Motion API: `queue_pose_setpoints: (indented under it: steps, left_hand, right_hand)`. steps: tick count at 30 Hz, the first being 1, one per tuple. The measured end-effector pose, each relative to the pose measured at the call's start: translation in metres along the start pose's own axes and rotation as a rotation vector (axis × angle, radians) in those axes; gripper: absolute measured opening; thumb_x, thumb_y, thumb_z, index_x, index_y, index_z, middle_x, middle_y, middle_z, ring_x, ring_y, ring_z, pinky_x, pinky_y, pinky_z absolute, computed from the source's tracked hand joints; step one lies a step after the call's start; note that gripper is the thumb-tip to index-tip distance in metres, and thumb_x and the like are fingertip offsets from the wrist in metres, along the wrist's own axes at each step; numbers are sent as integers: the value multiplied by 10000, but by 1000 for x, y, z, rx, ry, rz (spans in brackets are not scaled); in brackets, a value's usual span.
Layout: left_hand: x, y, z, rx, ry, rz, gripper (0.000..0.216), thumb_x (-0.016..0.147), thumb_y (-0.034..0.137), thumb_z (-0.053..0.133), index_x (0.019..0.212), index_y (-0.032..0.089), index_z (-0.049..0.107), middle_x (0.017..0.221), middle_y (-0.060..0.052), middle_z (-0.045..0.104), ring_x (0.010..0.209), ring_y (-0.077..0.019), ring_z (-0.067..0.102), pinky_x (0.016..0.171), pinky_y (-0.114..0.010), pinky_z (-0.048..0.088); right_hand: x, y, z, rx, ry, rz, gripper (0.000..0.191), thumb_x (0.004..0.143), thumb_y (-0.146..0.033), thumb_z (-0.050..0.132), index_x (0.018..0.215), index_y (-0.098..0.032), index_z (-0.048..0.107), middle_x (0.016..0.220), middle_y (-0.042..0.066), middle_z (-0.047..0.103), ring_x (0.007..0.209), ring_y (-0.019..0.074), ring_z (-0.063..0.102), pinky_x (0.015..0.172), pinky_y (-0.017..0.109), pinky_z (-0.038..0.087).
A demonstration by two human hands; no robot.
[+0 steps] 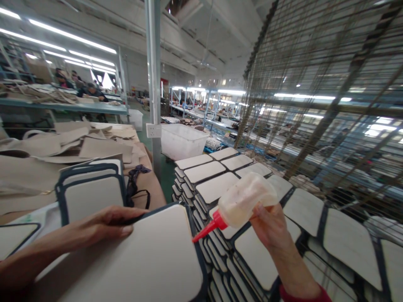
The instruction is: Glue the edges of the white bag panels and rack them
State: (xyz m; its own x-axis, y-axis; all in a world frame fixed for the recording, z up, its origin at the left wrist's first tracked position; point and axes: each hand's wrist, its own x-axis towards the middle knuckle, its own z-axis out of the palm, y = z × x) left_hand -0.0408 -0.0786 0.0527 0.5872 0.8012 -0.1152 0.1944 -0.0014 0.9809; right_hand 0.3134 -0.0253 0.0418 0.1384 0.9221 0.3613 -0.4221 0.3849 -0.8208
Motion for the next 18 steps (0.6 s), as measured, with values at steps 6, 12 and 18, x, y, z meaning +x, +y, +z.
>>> queue_pose_setpoints:
  steps: [6,12,18]
  left_hand:
    - [1,-3,-3,-66,-8,-11,459,840,280,590,1294,324,538,1168,32,675,1083,-263,614,921,-316,471]
    - [0,-12,-10,-162,92,-13,465,829,287,617,1290,289,555,1151,-17,684,1049,-275,633,892,-325,488]
    - [18,-35,-15,-210,322,39,553,767,367,682,1292,244,557,1076,-53,711,901,-257,676,769,-309,528]
  right_hand:
    - [-2,4,-11,13,-35,1,576,431,-382,887,955,-254,686,862,60,745,736,264,705,676,419,585]
    - [-16,15,-26,21,-45,53,589,475,-312,862,1026,-219,675,929,120,735,810,299,704,707,455,577]
    - [-43,26,-15,338,299,153,476,655,-411,751,1077,-208,668,1031,128,713,880,263,699,650,348,600]
